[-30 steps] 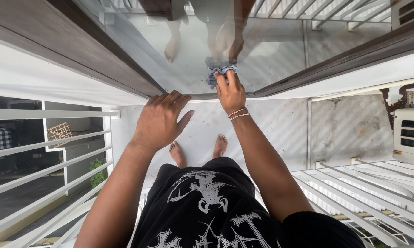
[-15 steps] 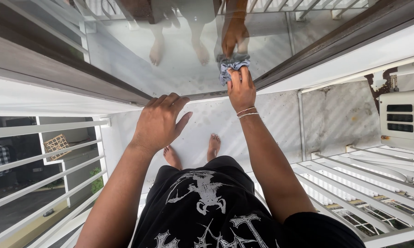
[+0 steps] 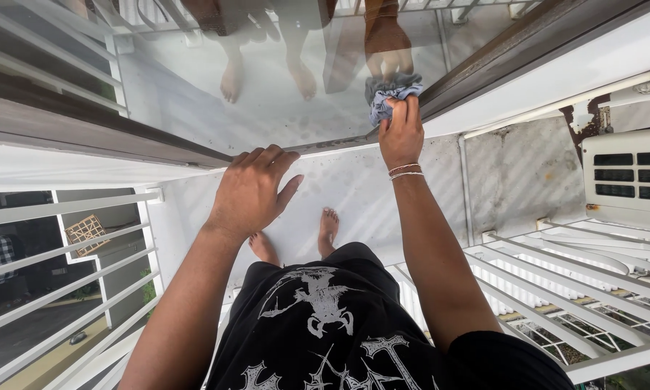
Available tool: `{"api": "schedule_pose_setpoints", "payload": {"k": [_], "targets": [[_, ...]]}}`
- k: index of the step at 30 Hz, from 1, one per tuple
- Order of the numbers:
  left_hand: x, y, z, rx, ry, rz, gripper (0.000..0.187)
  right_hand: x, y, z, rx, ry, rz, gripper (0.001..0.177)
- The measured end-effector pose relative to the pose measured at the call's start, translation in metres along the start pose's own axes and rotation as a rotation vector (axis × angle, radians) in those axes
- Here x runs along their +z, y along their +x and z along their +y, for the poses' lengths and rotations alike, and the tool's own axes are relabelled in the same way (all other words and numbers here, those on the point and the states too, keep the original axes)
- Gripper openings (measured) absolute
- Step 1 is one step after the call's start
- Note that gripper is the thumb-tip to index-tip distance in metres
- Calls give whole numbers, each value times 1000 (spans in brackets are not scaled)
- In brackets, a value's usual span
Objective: The recorder is cleaning a glass sliding door or large window on a balcony using a grey cloth.
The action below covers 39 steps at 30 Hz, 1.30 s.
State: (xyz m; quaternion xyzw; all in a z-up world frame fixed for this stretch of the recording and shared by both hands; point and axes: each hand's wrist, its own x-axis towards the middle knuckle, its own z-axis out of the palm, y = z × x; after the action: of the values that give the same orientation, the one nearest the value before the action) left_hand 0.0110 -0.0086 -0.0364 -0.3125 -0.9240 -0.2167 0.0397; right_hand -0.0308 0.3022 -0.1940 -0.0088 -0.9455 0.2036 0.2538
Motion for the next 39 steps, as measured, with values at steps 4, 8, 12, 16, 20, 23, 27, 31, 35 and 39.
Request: {"api": "schedule_pose_setpoints", "payload": {"k": [4, 8, 12, 16, 20, 23, 27, 31, 35, 39], "targets": [[5, 5, 7, -6, 5, -19, 31, -4, 0, 16, 64, -4, 7, 52], [9, 6, 9, -4, 6, -17, 32, -7, 1, 28, 73, -14, 46, 52], [10, 7, 11, -13, 6, -31, 32, -10, 3, 32, 102, -2, 52, 52], [15, 5, 12, -11, 14, -16, 31, -3, -1, 39, 158, -50, 46, 51], [14, 6, 13, 2, -30, 13, 30, 5, -4, 44, 146, -67, 69, 53], [15, 6, 14, 6, -14, 10, 30, 13, -8, 51, 129, -78, 78, 53], [19, 4, 13, -11, -15, -20, 31, 17, -11, 53, 142, -58, 52, 52], [24, 4, 13, -28, -7, -74, 31, 28, -15, 58, 128, -57, 71, 53], [25, 6, 13, -14, 15, -62, 30, 37, -20, 57, 175, -30, 38, 54], [26, 7, 13, -22, 6, -62, 30, 51, -26, 60, 210, -7, 27, 54]]}}
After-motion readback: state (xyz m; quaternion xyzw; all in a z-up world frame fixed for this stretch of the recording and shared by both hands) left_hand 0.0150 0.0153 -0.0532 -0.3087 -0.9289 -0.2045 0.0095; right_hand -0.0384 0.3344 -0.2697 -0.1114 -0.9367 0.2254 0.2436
